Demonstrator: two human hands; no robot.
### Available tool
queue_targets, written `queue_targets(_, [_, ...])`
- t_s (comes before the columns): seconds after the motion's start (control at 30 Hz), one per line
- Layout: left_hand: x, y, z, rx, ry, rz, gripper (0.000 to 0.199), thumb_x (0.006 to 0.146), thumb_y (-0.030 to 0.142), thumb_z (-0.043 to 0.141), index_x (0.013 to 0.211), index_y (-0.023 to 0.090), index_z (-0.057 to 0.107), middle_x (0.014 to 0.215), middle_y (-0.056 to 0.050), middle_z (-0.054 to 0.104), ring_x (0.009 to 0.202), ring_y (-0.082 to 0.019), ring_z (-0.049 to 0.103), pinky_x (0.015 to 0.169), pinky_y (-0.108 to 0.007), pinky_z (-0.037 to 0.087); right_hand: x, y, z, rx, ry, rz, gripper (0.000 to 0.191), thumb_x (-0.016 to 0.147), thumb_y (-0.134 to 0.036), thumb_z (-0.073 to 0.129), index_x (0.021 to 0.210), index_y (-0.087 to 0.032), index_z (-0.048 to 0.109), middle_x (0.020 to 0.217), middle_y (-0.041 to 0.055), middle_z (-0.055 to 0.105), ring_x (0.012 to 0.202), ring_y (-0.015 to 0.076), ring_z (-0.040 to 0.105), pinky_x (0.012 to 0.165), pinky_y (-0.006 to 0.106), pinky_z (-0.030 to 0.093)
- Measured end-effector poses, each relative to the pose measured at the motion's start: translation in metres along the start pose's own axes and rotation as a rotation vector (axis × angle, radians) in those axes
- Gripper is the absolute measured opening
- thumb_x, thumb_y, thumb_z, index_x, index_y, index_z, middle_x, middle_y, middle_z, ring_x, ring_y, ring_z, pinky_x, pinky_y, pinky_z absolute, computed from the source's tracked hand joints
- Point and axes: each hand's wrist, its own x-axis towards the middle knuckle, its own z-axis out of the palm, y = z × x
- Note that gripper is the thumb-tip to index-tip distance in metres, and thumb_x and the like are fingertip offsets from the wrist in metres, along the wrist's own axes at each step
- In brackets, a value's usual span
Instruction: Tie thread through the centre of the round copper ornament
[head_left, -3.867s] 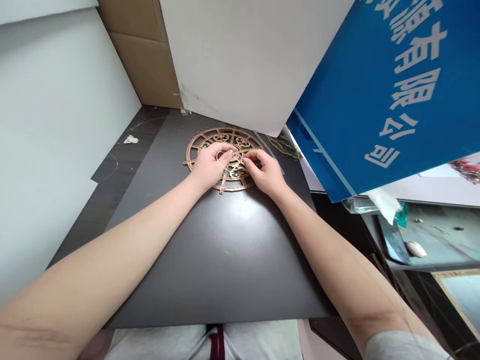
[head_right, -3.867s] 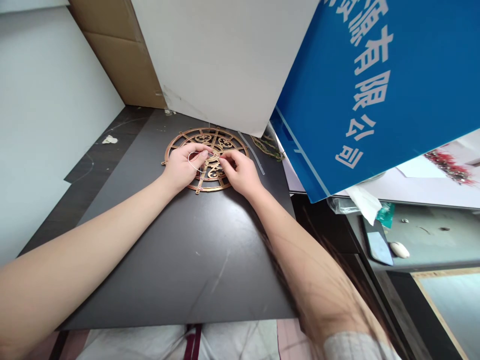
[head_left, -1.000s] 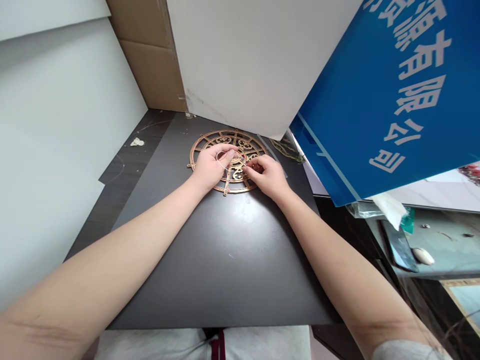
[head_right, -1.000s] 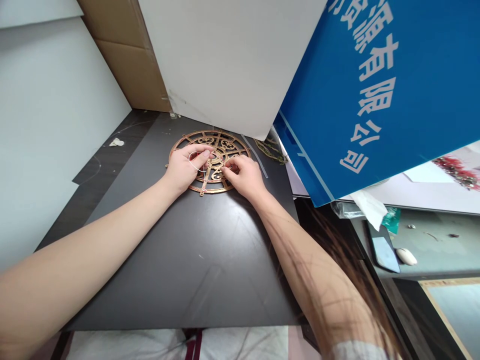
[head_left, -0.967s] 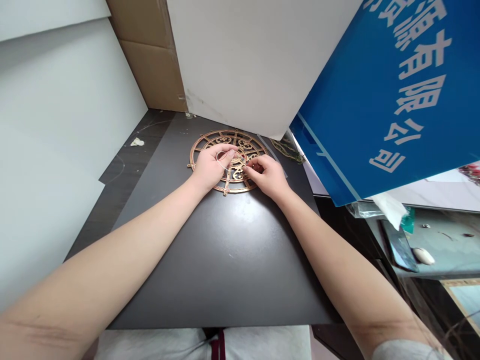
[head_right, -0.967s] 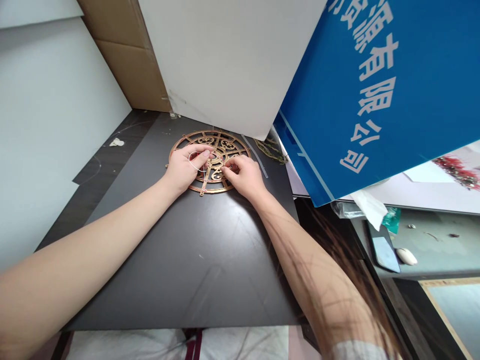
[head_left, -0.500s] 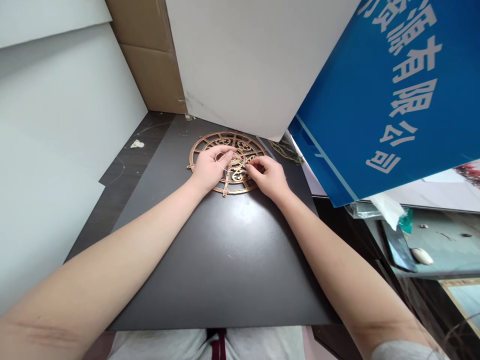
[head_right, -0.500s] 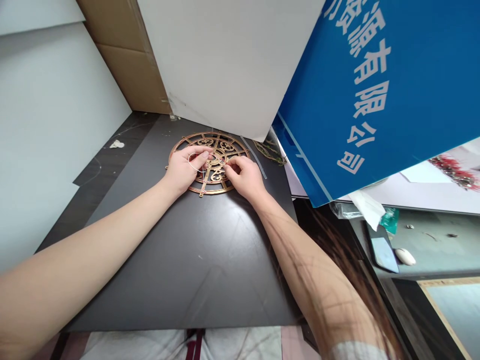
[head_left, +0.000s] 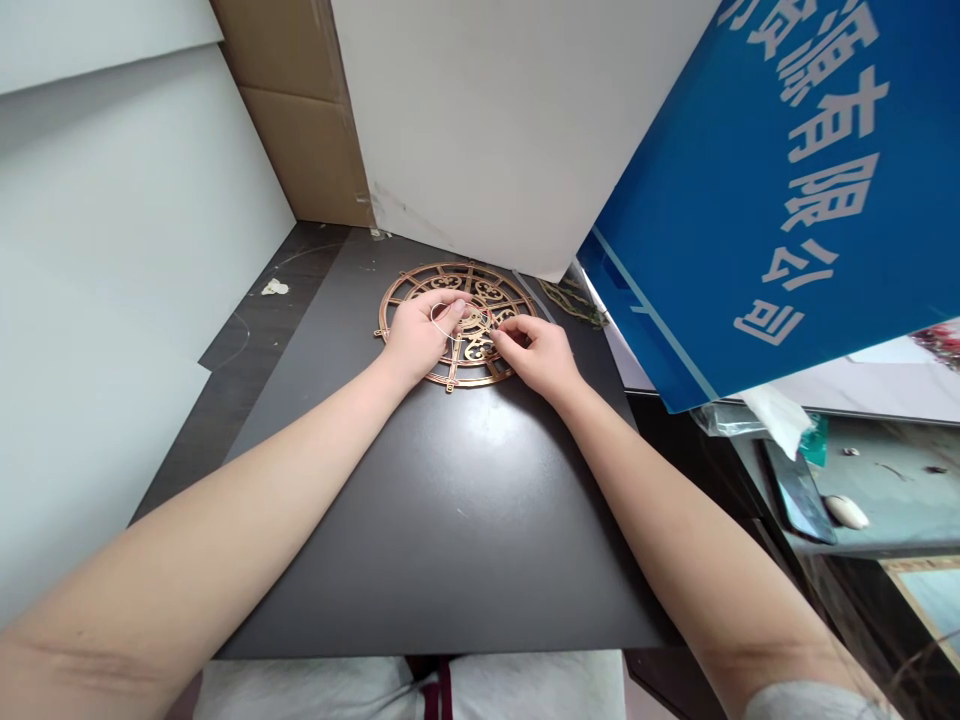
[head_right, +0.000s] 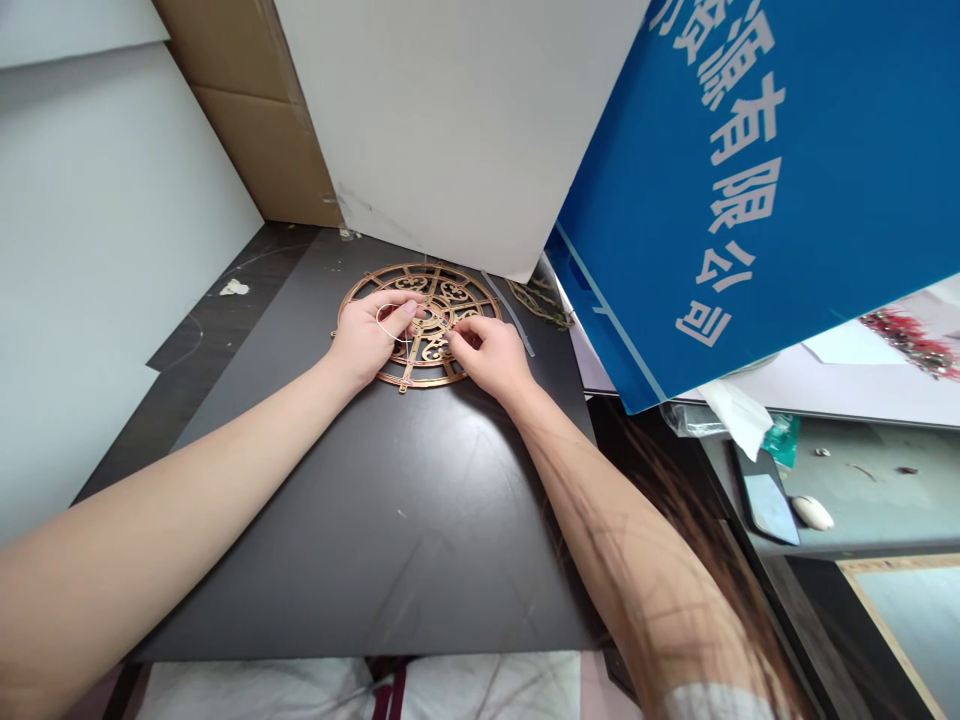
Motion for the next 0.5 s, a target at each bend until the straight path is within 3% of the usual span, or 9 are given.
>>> queue_targets(0.2, [-0.0003, 0.0010, 0.0000, 0.031, -0.007, 0.037, 0.045, 0.096, 0.043, 0.063, 0.123, 0.008, 0.070, 0.107, -0.010, 0.071, 0.071, 0.001, 0.058, 0.069, -0.010, 0.051, 0.0016, -0.0040, -0.0019, -0.193, -0.023, 0.013, 0.032, 0.091, -0.048, 0.063, 0.093, -0.021, 0.079, 0.087, 0.0015, 0.072, 0.080, 0.0093, 0.058, 0.078, 0.026, 0.036])
queue_targets(0.5, [-0.0006, 0.0000, 0.0007, 0.023, -0.008, 0.034, 0.045, 0.095, 0.042, 0.063, 0.123, 0.008, 0.071, 0.105, -0.010, 0.070, 0.072, 0.001, 0.058, 0.068, -0.010, 0.050, 0.0006, -0.0090, -0.0012, -0.264, -0.071, 0.060, 0.032, 0.091, -0.052, 0.064, 0.100, -0.025, 0.079, 0.086, 0.0011, 0.070, 0.086, 0.0103, 0.057, 0.081, 0.027, 0.031])
